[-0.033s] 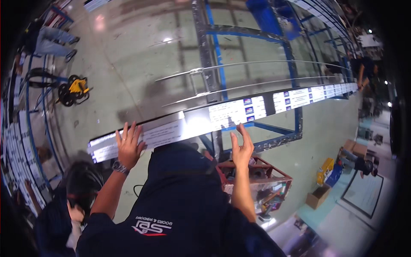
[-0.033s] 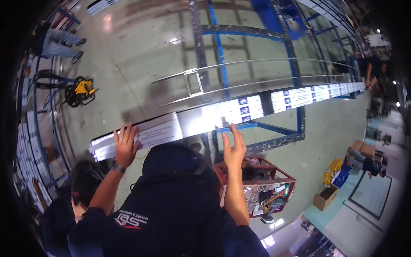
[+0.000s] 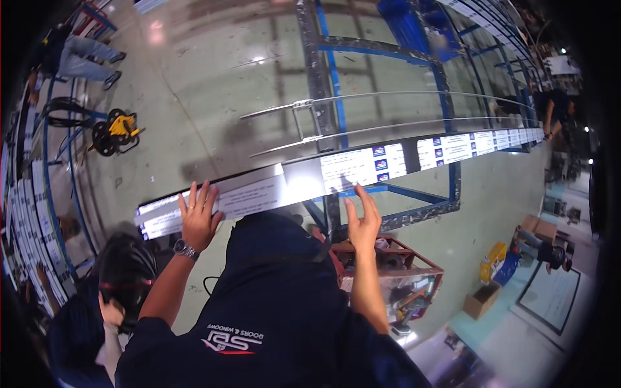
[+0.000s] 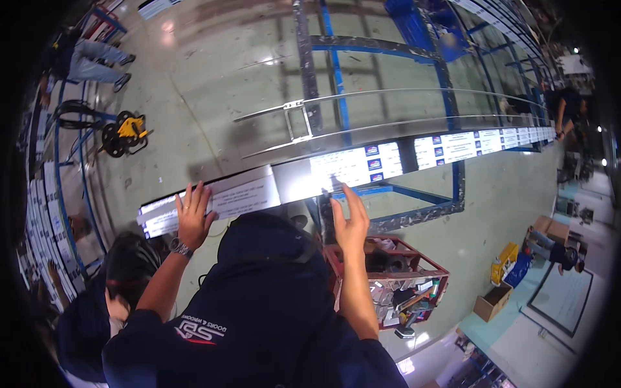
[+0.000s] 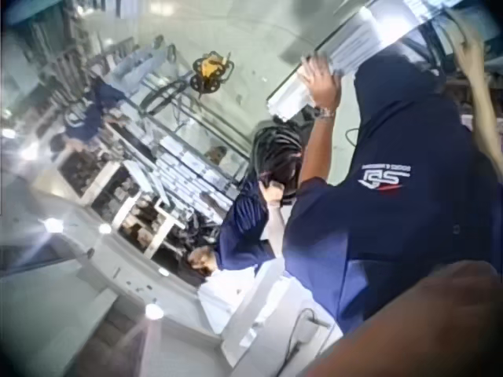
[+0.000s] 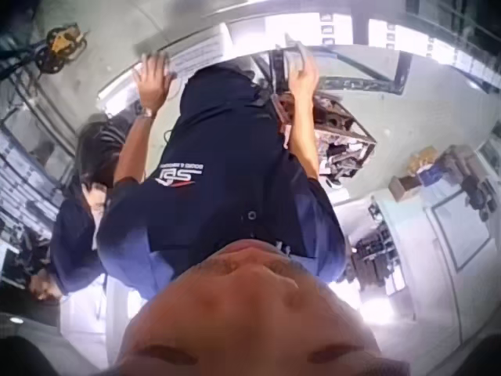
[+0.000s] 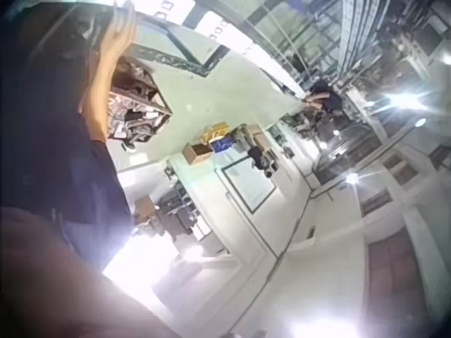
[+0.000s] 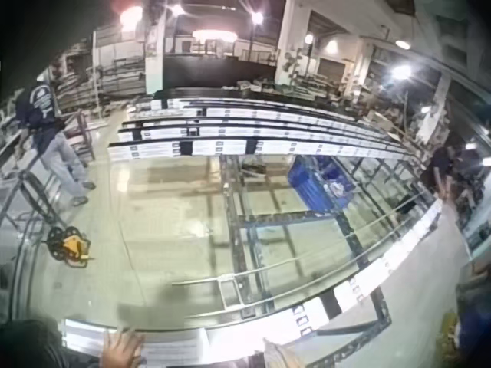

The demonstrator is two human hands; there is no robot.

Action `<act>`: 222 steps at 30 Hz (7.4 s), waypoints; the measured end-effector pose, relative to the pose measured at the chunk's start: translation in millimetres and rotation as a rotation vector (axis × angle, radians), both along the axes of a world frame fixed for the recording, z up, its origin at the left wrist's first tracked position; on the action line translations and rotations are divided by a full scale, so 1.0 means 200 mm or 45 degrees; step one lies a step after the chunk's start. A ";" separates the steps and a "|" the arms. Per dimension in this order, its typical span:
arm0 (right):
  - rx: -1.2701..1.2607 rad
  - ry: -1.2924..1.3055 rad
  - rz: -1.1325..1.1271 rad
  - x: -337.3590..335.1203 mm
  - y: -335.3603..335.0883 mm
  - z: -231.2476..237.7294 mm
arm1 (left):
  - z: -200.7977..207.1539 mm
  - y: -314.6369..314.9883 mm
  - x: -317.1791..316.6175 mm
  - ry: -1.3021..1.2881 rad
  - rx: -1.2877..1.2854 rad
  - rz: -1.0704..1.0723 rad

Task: The person attaches components to long metal frames by securing screws and fasteners with a manual screwdriver and tapping rubber seals into place with a rubber mallet.

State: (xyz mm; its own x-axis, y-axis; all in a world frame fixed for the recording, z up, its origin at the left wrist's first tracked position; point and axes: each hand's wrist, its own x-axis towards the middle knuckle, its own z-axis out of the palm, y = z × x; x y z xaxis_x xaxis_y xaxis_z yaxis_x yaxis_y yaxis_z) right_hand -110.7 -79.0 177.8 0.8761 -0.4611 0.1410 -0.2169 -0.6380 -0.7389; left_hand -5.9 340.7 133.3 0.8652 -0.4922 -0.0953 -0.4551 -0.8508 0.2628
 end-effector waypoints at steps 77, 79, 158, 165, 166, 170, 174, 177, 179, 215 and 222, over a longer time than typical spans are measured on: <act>-0.590 0.261 0.399 0.24 0.84 -0.38 | -0.15 0.95 0.08 -0.462 -0.534 0.997; -0.591 0.260 0.407 0.25 0.85 -0.38 | -0.24 1.15 -0.02 -0.501 -0.523 1.158; -0.552 -0.071 0.901 0.60 0.56 -0.28 | -0.17 1.14 -0.05 0.152 -1.434 1.618; -0.591 0.092 0.580 0.49 0.64 -0.27 | -0.19 1.15 -0.06 0.111 -1.347 1.724; -0.591 0.094 0.582 0.48 0.64 -0.28 | -0.19 1.15 -0.05 0.111 -1.345 1.727; -0.542 0.069 0.506 0.44 0.65 -0.35 | -0.21 1.14 -0.01 0.014 -1.308 1.727; -0.501 0.063 0.497 0.44 0.65 -0.37 | -0.21 1.14 0.00 0.011 -1.279 1.756; -0.509 0.072 0.477 0.43 0.64 -0.37 | -0.23 1.12 -0.01 0.011 -1.308 1.755; -0.526 0.062 0.461 0.42 0.63 -0.36 | -0.26 1.12 -0.01 0.007 -1.270 1.738; -0.478 -0.049 0.336 0.40 0.54 -0.42 | -0.43 1.28 -0.07 0.159 -1.185 1.472; -0.481 -0.139 0.246 0.36 0.54 -0.33 | -0.14 1.07 -0.04 0.067 -0.906 1.480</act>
